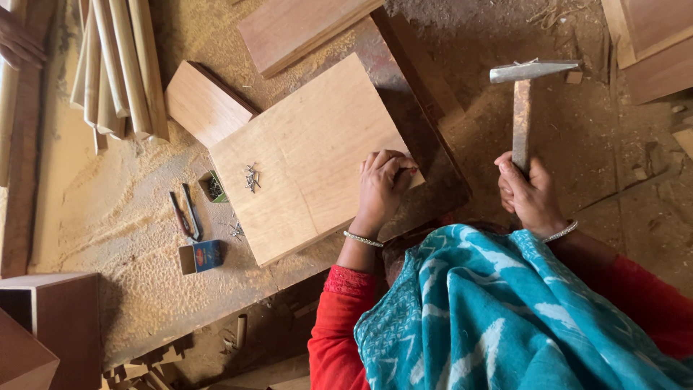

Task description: The person assembles a wooden box by hammering nails into the joints to secure the pieces together. They repeatedly pick up nails, position them, and strike them with a hammer while adjusting the box on the workbench.

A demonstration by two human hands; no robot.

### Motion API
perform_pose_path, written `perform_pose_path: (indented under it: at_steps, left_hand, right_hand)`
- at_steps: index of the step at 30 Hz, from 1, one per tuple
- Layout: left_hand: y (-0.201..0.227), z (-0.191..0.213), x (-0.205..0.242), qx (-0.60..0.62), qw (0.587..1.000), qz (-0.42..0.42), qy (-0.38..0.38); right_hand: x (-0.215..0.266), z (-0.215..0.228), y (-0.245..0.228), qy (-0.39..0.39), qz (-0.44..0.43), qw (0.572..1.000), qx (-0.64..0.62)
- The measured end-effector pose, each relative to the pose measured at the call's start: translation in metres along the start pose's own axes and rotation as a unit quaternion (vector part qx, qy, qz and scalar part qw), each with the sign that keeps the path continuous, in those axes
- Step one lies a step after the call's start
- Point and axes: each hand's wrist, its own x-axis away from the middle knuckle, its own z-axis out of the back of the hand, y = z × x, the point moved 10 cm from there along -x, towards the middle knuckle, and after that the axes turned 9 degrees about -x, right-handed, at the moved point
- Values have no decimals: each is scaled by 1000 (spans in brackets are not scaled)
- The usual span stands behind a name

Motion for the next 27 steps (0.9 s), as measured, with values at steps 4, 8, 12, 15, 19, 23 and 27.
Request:
perform_pose_path:
  at_steps: [4, 8, 12, 15, 19, 23, 27]
  left_hand:
    - [0, 1, 0, 5, 1000, -3, 5]
    - [2, 0, 1, -10, 1000, -7, 9]
    - [2, 1, 1, -13, 1000, -8, 15]
    - [4, 2, 1, -14, 1000, -8, 18]
    - [5, 3, 1, -17, 1000, -11, 21]
    - [5, 3, 1, -16, 1000, -13, 20]
    - [5, 4, 1, -14, 1000, -13, 20]
  right_hand:
    - [3, -3, 0, -5, 0, 1000, 6]
    - [5, -3, -1, -5, 4, 1000, 11]
    - [5, -3, 0, -9, 5, 1000, 26]
    - [6, -5, -1, -21, 10, 999, 45]
    - [5, -7, -2, -42, 16, 998, 47]
    - [6, -5, 6, -81, -5, 995, 63]
    - [7, 11, 26, -103, -38, 987, 113]
